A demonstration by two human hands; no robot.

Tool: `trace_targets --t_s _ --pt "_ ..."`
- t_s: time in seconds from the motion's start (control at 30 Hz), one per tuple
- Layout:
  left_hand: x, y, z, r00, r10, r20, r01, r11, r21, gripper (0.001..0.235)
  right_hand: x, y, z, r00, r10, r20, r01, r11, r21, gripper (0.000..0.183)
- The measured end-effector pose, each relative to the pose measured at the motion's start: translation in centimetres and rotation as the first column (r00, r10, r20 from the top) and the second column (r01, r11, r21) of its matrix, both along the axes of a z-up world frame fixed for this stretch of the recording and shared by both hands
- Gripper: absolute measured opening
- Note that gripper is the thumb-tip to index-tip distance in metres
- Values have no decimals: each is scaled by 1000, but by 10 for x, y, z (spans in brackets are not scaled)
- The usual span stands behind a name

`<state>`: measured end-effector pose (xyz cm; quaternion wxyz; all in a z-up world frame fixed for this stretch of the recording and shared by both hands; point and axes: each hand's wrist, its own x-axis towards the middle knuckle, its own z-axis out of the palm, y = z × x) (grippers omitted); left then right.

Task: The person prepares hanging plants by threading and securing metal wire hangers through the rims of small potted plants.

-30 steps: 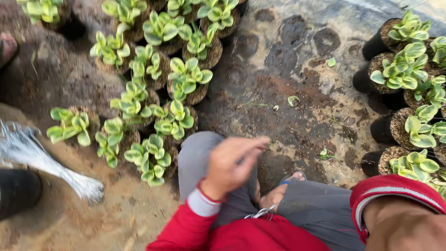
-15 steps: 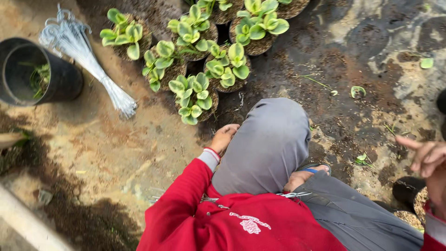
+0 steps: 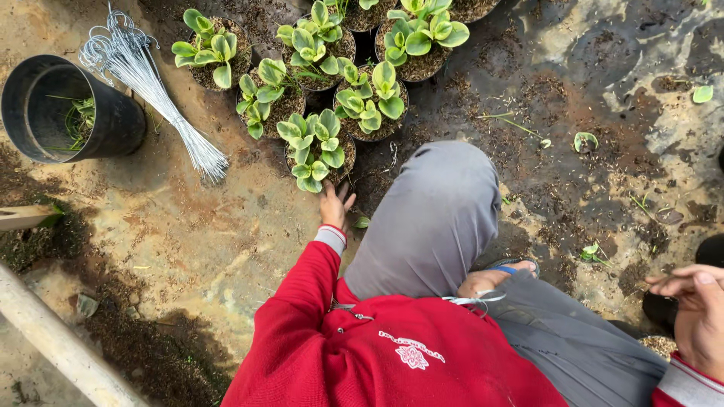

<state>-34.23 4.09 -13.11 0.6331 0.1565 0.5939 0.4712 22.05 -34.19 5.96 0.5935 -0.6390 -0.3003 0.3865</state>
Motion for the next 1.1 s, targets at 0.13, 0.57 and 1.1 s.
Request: trace_targets --t_s 0.13,0.57,1.1 --pt "-17 9 -2 998 12 59 -20 991 135 68 -24 23 30 998 16 57 -16 1000 -5 24" --pt "28 43 231 998 -34 -48 52 899 434 51 -85 64 113 915 77 397 55 949 -311 22" --pt "325 -64 120 682 -465 565 466 871 154 44 -128 184 38 966 -249 -67 204 897 -393 50"
